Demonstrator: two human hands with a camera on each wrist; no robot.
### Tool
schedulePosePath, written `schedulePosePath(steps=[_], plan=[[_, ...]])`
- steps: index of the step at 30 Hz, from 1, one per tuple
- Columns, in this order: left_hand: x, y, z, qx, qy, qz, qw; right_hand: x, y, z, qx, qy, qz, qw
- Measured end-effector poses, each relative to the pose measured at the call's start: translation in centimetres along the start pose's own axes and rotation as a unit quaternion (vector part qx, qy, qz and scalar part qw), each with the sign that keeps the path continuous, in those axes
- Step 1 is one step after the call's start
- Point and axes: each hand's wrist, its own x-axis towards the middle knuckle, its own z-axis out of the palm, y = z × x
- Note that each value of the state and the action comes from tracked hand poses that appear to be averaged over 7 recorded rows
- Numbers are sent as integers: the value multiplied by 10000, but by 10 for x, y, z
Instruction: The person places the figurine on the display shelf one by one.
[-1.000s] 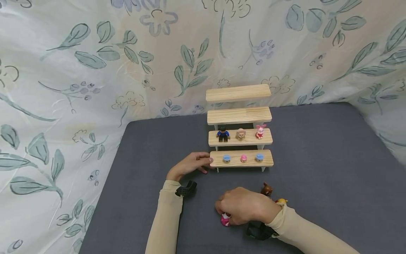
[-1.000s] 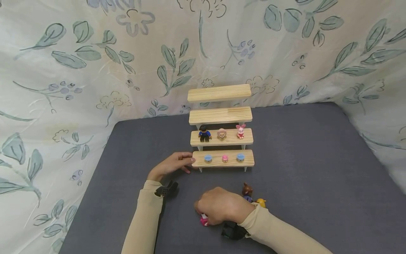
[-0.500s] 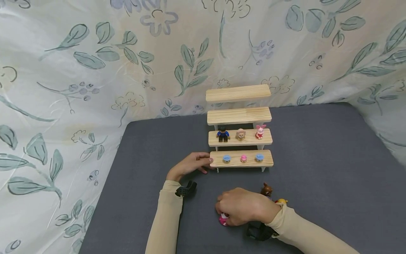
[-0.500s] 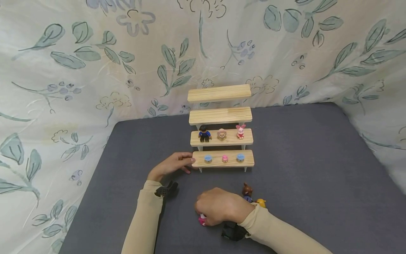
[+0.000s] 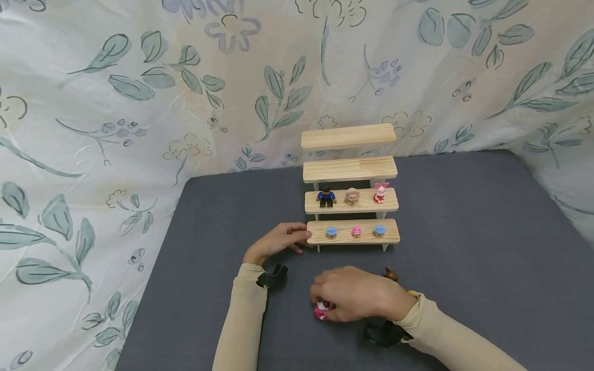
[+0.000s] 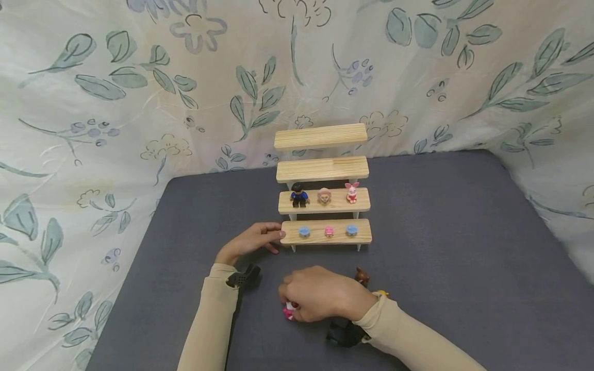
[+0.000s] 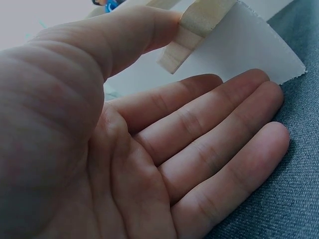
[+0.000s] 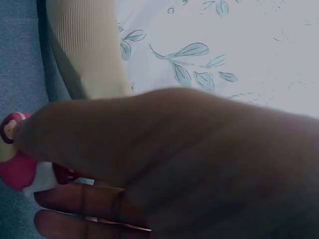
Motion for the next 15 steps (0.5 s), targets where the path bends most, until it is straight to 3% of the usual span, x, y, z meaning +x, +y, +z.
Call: schedulePosePath(steps=[7, 15], plan=[[-1, 2, 0, 29, 9, 30, 10000, -2, 2, -6, 639, 190, 190, 9976], [-3, 4, 1, 37, 34, -25, 10000, -7, 7, -13, 679, 556, 223, 9959]])
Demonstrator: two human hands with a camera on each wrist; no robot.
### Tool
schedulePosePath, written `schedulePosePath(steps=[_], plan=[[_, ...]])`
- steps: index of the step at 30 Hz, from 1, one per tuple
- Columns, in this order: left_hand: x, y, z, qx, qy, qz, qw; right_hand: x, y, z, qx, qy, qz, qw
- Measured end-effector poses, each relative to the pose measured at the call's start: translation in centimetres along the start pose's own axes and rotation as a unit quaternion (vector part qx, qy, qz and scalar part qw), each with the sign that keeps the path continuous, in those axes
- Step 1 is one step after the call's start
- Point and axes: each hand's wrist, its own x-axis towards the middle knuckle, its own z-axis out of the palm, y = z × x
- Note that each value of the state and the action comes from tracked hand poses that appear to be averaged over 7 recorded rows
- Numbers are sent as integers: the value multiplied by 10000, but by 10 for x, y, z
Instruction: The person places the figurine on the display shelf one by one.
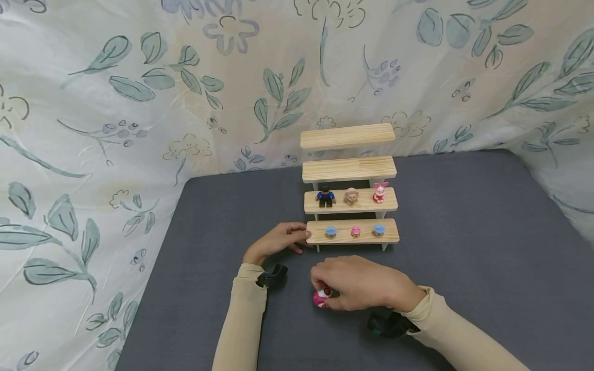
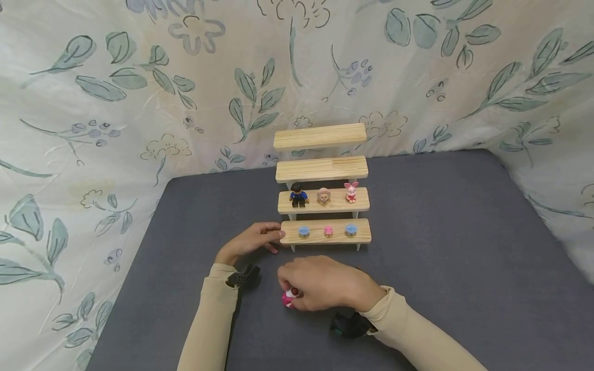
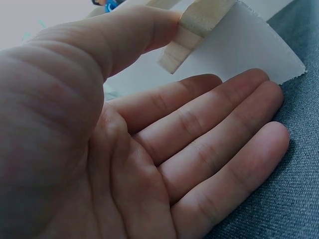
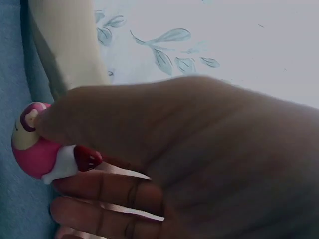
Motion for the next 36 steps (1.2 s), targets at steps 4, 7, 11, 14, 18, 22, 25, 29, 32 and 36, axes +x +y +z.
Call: schedulePosePath(steps=[4, 7, 11, 14, 18, 22, 25, 29, 32, 36], plan=[[1, -1, 0, 75, -7, 11, 10000, -3, 3, -7, 79, 111, 10, 9999], [1, -1, 0, 102, -25, 43, 9999, -6, 5, -12, 86, 241, 32, 9997], [2, -1, 0, 113, -28, 77, 9999, -9, 7, -19, 145, 460, 83, 9988], [1, -1, 0, 108, -14, 61, 9999, -12, 7, -24, 232, 610, 136, 9978], [0, 0, 0, 106, -15, 38, 9999, -16, 8, -31, 253, 911, 123, 9954], [1, 0, -1, 98, -20, 44, 9999, -20, 10, -36, 176, 1205, 86, 9925], [2, -1, -1, 70, -13, 45, 10000, -22, 11, -40, 123, 1332, 103, 9910], [2, -1, -1, 45, -2, 42, 10000, -25, 14, -42, 30, 1518, 143, 9883], [1, 0, 0, 48, -13, 48, 10000, -26, 15, -43, -32, 1645, 132, 9863], [1, 1, 0, 68, -37, 51, 10000, -26, 18, -44, -25, 1783, 109, 9839]])
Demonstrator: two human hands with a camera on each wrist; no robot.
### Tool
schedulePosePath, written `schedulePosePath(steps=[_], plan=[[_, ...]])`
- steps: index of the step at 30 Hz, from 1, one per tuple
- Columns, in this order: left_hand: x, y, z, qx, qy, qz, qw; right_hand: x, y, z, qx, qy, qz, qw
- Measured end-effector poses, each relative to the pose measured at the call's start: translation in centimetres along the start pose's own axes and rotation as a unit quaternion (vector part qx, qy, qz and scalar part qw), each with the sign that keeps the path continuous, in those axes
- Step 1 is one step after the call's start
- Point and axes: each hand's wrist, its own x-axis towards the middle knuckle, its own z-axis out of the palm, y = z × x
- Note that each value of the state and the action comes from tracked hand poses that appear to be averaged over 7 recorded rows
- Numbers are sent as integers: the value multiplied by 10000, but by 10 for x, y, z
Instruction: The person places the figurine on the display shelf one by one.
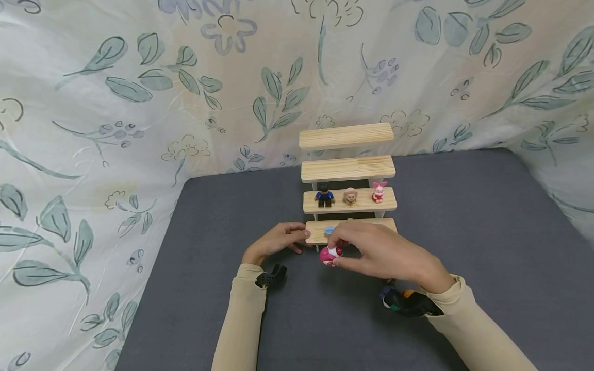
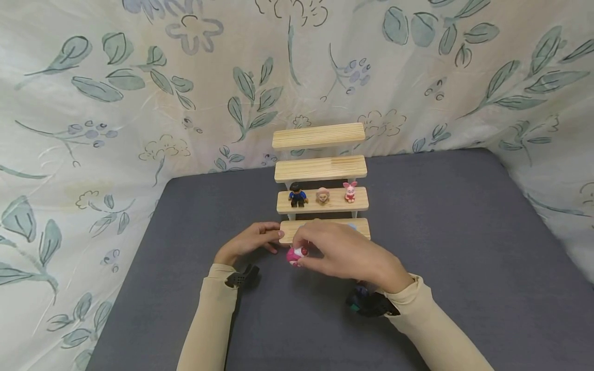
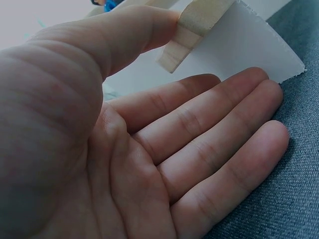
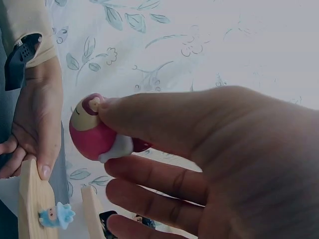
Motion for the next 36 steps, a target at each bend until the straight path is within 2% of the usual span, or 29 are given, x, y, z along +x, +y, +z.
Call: schedulePosePath(steps=[7, 12, 16, 21, 30, 36], plan=[[1, 0, 0, -3, 5, -48, 10000, -1, 1, -3, 117, 320, -11, 9994], [2, -1, 0, 4, 17, -80, 10000, -2, 3, -11, 180, 369, 326, 9986], [2, -1, 0, -13, 8, -80, 10000, -6, 9, -19, 393, 585, 484, 9963], [2, 0, -1, -4, -19, -61, 10000, -12, 18, -28, 414, 1072, 350, 9928], [3, 0, -1, -1, -4, -36, 10000, -16, 28, -38, 202, 1697, 64, 9853], [1, -1, 0, 23, -5, -29, 10000, -18, 30, -41, 185, 1943, -62, 9807]])
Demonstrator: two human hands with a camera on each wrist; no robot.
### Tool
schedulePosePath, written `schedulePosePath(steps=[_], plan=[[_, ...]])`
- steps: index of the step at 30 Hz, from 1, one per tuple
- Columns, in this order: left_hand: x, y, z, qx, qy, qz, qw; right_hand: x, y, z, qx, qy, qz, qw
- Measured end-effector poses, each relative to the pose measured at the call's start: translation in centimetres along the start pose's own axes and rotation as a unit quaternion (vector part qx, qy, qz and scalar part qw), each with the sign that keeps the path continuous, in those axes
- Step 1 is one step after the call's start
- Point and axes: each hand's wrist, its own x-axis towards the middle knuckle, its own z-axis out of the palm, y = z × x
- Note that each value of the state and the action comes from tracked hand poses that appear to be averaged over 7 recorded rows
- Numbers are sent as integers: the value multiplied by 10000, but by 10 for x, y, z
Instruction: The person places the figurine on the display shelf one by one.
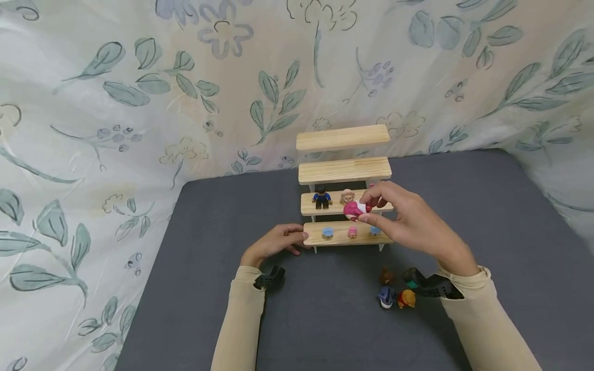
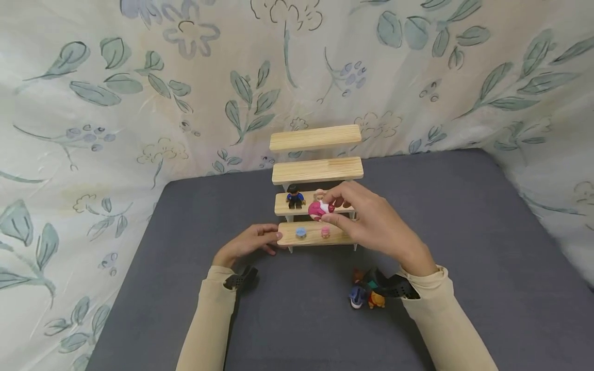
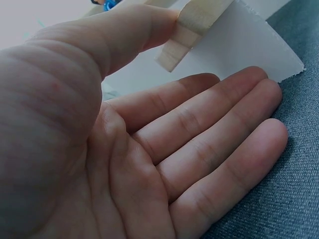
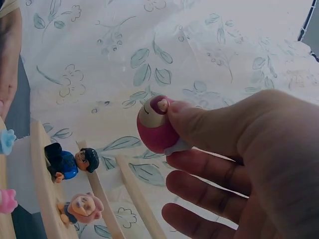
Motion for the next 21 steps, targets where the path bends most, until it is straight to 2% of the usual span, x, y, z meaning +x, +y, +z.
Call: schedulePosePath(steps=[11, 21], plan=[[2, -1, 1, -44, 35, -25, 10000, 5, 7, -9, -143, 162, -107, 9997], [7, 1, 1, -125, 85, -60, 9999, 31, 24, -35, -508, -266, 211, 9981]])
